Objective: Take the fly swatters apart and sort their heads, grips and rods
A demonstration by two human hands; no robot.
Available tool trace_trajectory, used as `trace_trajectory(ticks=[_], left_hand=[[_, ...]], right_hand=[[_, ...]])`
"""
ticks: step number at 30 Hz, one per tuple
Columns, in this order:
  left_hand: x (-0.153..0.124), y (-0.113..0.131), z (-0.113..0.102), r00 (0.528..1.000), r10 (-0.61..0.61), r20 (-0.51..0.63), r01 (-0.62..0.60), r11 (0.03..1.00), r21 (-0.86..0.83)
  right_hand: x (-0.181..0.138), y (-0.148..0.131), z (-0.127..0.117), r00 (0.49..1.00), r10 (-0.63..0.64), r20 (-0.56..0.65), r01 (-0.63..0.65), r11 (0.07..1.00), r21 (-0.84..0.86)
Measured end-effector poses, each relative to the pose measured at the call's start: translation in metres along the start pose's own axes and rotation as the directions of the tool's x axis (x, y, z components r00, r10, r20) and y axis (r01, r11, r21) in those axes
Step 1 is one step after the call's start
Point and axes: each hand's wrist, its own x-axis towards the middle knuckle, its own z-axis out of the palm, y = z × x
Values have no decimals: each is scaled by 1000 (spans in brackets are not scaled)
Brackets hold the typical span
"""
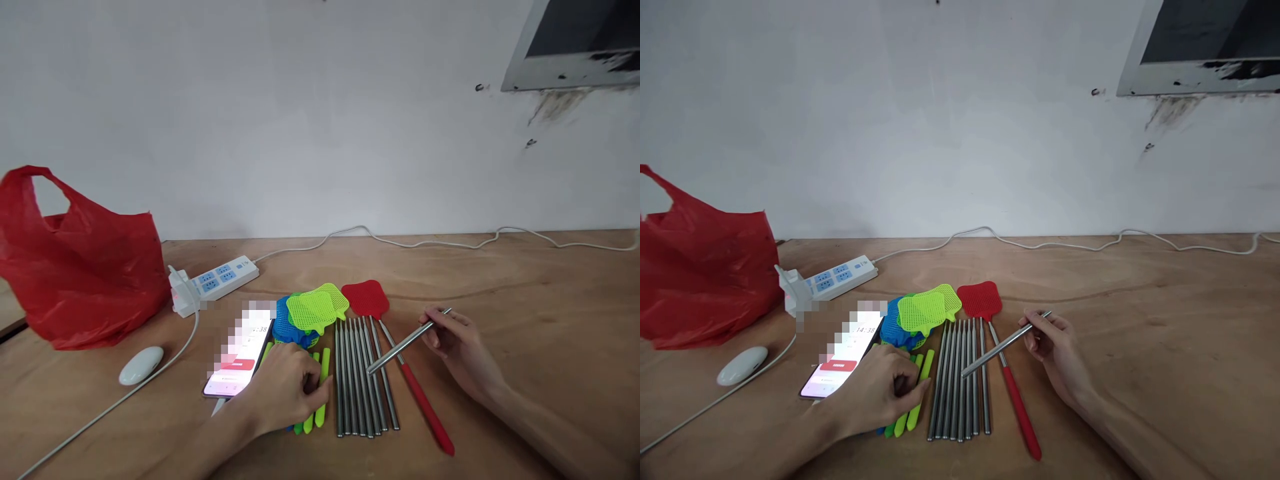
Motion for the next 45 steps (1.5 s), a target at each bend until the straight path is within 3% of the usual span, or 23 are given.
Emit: trace_trajectory(ticks=[17, 24, 31, 35, 39, 45], left_hand=[[-4, -1, -6, 984, 174, 43, -176, 983, 57], [-2, -3, -4, 986, 165, 35, -167, 982, 83], [-4, -3, -8, 991, 129, -33, -130, 991, -29], [-7, 2, -10, 986, 167, -26, -169, 980, -108], [-5, 5, -5, 974, 226, 10, -224, 970, -98], [-6, 5, -2, 978, 205, 33, -203, 978, -49]], right_hand=[[-3, 1, 0, 997, 60, 48, -56, 996, -74], [-4, 0, 1, 993, 84, 78, -80, 995, -62], [-9, 1, 1, 953, 168, 253, -148, 984, -96], [-11, 8, 0, 890, 161, 426, -104, 983, -154], [-12, 14, 0, 847, 137, 514, -20, 973, -228], [-10, 18, 1, 910, 52, 412, 76, 954, -290]])
